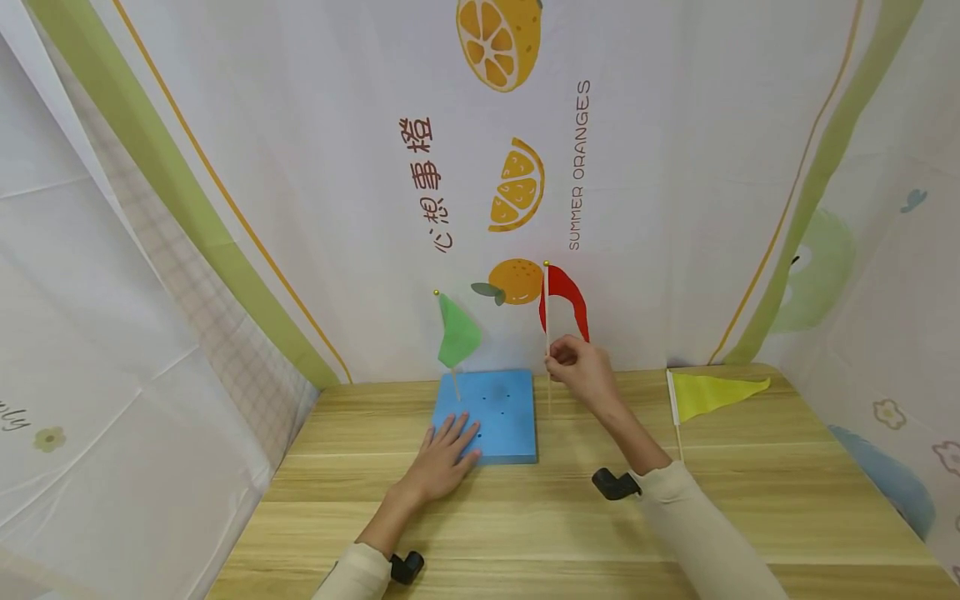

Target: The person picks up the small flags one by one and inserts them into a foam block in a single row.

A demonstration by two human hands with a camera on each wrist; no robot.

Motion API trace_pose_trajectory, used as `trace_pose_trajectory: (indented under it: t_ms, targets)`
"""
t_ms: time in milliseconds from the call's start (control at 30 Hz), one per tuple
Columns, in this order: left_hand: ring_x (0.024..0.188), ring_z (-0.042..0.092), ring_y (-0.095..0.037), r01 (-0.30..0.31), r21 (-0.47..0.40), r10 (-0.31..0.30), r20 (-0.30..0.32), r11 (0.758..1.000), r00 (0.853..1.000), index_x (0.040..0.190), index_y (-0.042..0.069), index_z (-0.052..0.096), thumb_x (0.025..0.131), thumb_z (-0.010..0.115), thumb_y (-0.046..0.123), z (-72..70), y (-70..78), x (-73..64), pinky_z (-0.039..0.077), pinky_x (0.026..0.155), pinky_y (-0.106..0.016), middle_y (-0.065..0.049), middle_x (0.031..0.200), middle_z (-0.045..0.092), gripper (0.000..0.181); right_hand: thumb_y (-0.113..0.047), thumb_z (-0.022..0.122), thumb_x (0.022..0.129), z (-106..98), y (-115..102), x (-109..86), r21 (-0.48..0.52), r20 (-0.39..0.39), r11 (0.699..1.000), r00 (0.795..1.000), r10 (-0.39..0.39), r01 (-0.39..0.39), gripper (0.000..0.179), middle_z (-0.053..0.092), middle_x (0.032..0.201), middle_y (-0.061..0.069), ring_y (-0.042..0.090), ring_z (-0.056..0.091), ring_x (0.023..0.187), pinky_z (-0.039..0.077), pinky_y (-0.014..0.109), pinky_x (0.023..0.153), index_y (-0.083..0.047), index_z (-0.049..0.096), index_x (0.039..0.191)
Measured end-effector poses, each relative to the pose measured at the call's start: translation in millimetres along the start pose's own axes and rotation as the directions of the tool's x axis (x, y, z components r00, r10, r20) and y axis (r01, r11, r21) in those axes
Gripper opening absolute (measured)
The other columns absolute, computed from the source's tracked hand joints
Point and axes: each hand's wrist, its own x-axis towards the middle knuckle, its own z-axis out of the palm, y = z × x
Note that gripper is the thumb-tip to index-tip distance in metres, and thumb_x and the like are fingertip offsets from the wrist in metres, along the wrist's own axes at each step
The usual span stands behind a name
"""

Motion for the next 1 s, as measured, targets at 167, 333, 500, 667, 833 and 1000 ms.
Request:
trace_pose_trajectory:
  t_ms: [167, 333, 500, 667, 833, 1000]
  targets:
    - [0.152, 0.016, -0.034, 0.002, -0.001, -0.002, 0.002, 1.0, 1.0, 0.156, 0.019, 0.03, 0.105, 0.035, 0.048, -0.5, 0.4, -0.5, 0.012, 0.121, -0.062, -0.009, 0.164, 0.02, 0.059, -0.01, 0.07, 0.091, 4, -2, 1.6, -0.034, 0.001, 0.999, 1.0, -0.019, 0.019, 0.008, 0.071, 0.091, 0.013, 0.021, 0.07, 0.074, 0.059, 0.021, 0.068, -0.006, 0.067, 0.097]
    - [0.152, 0.017, -0.035, 0.0, 0.0, 0.0, 0.0, 1.0, 1.0, 0.156, 0.018, 0.031, 0.105, 0.036, 0.047, -1.4, 1.0, -0.7, 0.012, 0.12, -0.063, -0.01, 0.164, 0.02, 0.058, -0.012, 0.07, 0.091, 8, -3, 4.4, -0.048, 0.004, 0.998, 1.0, -0.028, 0.028, 0.008, 0.071, 0.09, 0.012, 0.022, 0.069, 0.074, 0.058, 0.019, 0.067, -0.006, 0.067, 0.096]
    - [0.151, 0.018, -0.038, -0.009, -0.011, 0.009, -0.009, 1.0, 1.0, 0.155, 0.016, 0.033, 0.105, 0.038, 0.045, -2.8, 2.0, -1.1, 0.013, 0.119, -0.064, -0.012, 0.163, 0.022, 0.058, -0.012, 0.07, 0.091, 13, -5, 8.6, -0.042, 0.006, 0.998, 0.999, -0.04, 0.04, 0.007, 0.07, 0.088, 0.011, 0.024, 0.069, 0.074, 0.058, 0.019, 0.066, -0.007, 0.066, 0.095]
    - [0.152, 0.017, -0.036, -0.002, -0.006, 0.002, 0.001, 1.0, 1.0, 0.155, 0.018, 0.032, 0.105, 0.037, 0.046, -3.4, 2.0, -0.8, 0.013, 0.12, -0.063, -0.01, 0.164, 0.021, 0.058, -0.015, 0.07, 0.092, 18, -8, 12.8, -0.067, 0.003, 0.996, 0.999, -0.053, 0.053, 0.008, 0.071, 0.088, 0.009, 0.026, 0.07, 0.074, 0.057, 0.02, 0.065, -0.008, 0.066, 0.094]
    - [0.152, 0.017, -0.036, -0.007, -0.009, 0.007, -0.001, 1.0, 1.0, 0.155, 0.018, 0.032, 0.105, 0.037, 0.046, -2.2, 0.8, -0.7, 0.013, 0.12, -0.063, -0.01, 0.164, 0.021, 0.058, -0.016, 0.07, 0.091, 23, -9, 17.2, -0.056, 0.011, 0.997, 0.999, -0.05, 0.051, 0.008, 0.072, 0.089, 0.01, 0.03, 0.072, 0.077, 0.058, 0.021, 0.065, -0.009, 0.067, 0.094]
    - [0.152, 0.017, -0.036, -0.011, -0.016, 0.011, -0.003, 1.0, 1.0, 0.155, 0.017, 0.033, 0.105, 0.037, 0.046, -2.1, 0.6, -0.4, 0.013, 0.12, -0.063, -0.01, 0.164, 0.021, 0.058, -0.016, 0.072, 0.09, 29, -12, 20.4, -0.058, 0.011, 0.996, 0.998, -0.061, 0.061, 0.008, 0.073, 0.089, 0.008, 0.028, 0.073, 0.077, 0.059, 0.023, 0.067, -0.01, 0.068, 0.093]
